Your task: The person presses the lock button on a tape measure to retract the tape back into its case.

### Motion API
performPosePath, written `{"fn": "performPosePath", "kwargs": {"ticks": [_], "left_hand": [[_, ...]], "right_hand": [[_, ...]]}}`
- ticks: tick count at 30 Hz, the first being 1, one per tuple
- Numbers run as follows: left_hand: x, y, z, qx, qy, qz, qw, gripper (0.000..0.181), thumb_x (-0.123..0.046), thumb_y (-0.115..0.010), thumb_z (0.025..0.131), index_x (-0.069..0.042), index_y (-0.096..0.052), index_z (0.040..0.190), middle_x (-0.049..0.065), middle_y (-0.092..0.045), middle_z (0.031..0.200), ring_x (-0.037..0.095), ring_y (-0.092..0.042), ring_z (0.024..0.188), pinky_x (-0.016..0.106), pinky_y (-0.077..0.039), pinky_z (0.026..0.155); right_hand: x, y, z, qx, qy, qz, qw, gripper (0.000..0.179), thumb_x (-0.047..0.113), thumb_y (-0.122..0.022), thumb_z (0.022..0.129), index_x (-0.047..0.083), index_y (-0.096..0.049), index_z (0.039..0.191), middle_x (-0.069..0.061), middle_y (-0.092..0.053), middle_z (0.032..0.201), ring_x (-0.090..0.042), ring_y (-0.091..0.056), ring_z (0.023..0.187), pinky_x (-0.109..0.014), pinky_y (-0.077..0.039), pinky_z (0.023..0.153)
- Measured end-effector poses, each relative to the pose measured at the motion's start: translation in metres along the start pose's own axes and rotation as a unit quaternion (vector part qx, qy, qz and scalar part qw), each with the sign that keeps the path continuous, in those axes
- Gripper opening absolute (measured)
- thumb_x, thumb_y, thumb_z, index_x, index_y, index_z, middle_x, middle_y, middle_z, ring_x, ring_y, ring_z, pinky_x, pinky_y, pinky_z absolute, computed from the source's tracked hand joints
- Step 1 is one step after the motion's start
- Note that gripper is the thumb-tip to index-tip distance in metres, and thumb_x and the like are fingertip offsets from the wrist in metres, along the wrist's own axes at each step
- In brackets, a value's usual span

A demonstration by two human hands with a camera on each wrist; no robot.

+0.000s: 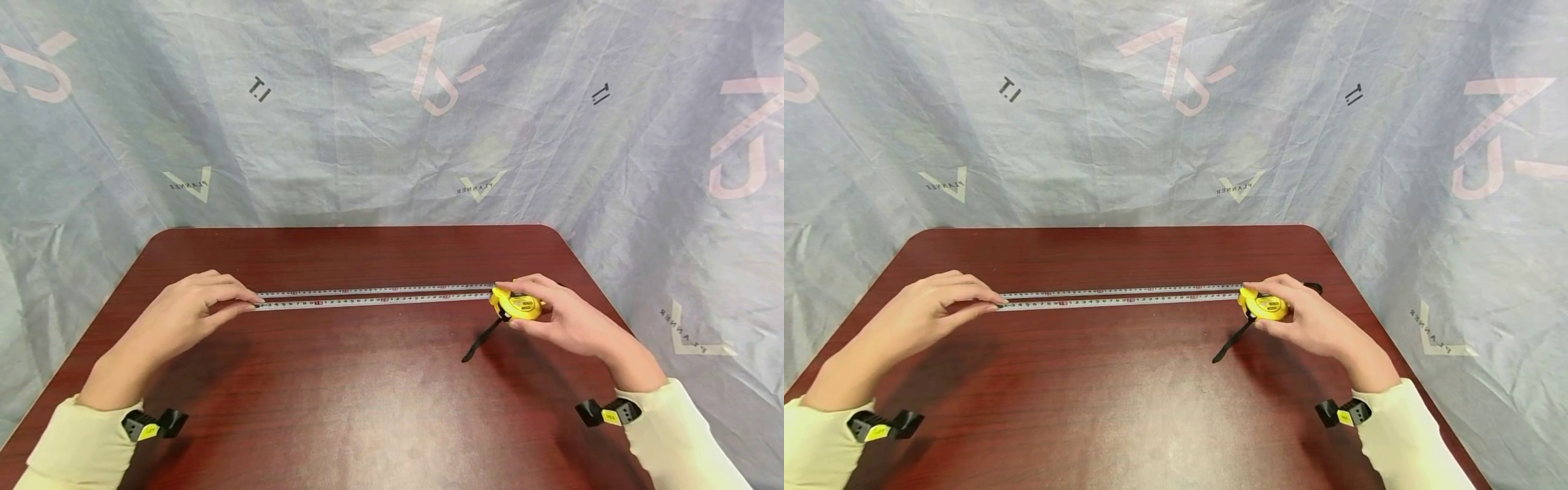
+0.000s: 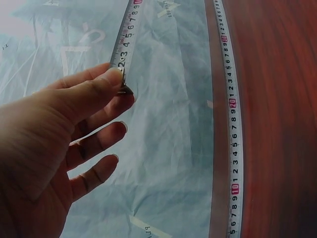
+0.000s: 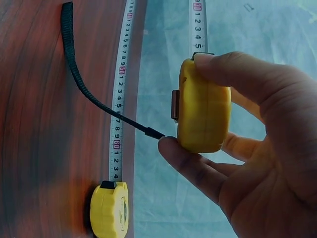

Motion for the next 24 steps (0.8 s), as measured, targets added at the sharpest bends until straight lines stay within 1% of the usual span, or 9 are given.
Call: {"fn": "performPosePath", "kwargs": {"ticks": [5, 12, 17, 21, 24], "left_hand": [[-0.002, -0.003, 0.003, 0.004, 0.0, -0.004, 1.0, 0.034, -0.011, -0.088, 0.08, -0.033, -0.079, 0.104, -0.025, -0.068, 0.1, 0.004, -0.061, 0.091, 0.024, -0.044, 0.076], [-0.005, -0.008, 0.007, 0.005, -0.003, -0.013, 0.9999, 0.035, -0.01, -0.087, 0.081, -0.034, -0.079, 0.105, -0.026, -0.067, 0.1, 0.002, -0.061, 0.091, 0.023, -0.043, 0.076], [-0.008, -0.012, 0.012, 0.007, 0.0, -0.013, 0.9999, 0.034, -0.011, -0.087, 0.082, -0.035, -0.079, 0.105, -0.027, -0.067, 0.1, 0.002, -0.061, 0.092, 0.026, -0.045, 0.076], [-0.01, -0.014, 0.015, 0.008, 0.0, -0.015, 0.9999, 0.034, -0.012, -0.087, 0.082, -0.035, -0.079, 0.105, -0.026, -0.067, 0.099, 0.002, -0.061, 0.092, 0.03, -0.048, 0.075], [-0.011, -0.016, 0.017, 0.012, 0.001, -0.018, 0.9998, 0.033, -0.012, -0.087, 0.083, -0.035, -0.079, 0.107, -0.026, -0.067, 0.1, 0.002, -0.06, 0.092, 0.032, -0.049, 0.074]], "right_hand": [[0.004, -0.001, 0.004, -0.001, -0.002, 0.012, 0.9999, 0.059, 0.011, -0.082, 0.091, 0.016, -0.059, 0.145, -0.002, -0.057, 0.131, -0.014, -0.061, 0.106, -0.03, -0.059, 0.08], [0.006, -0.005, 0.009, -0.006, -0.005, 0.009, 0.9999, 0.06, 0.01, -0.084, 0.088, 0.016, -0.06, 0.143, -0.002, -0.058, 0.129, -0.015, -0.062, 0.105, -0.029, -0.058, 0.08], [0.007, -0.009, 0.014, 0.002, -0.016, 0.011, 0.9998, 0.06, 0.017, -0.084, 0.09, 0.019, -0.06, 0.144, 0.001, -0.056, 0.13, -0.013, -0.061, 0.105, -0.032, -0.058, 0.082], [0.009, -0.01, 0.018, 0.006, -0.019, 0.008, 0.9998, 0.06, 0.021, -0.084, 0.09, 0.021, -0.059, 0.145, 0.003, -0.056, 0.131, -0.013, -0.061, 0.105, -0.032, -0.057, 0.081], [0.01, -0.011, 0.02, 0.006, -0.02, 0.008, 0.9998, 0.06, 0.021, -0.084, 0.09, 0.022, -0.06, 0.145, 0.003, -0.056, 0.132, -0.013, -0.061, 0.105, -0.029, -0.056, 0.081]]}}
Point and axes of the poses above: each hand's wrist, its own z-axis towards the middle knuckle, its own y-axis out of the back of the hand, x = y × z, the point moved 10 cm from there along z, towards the middle knuckle
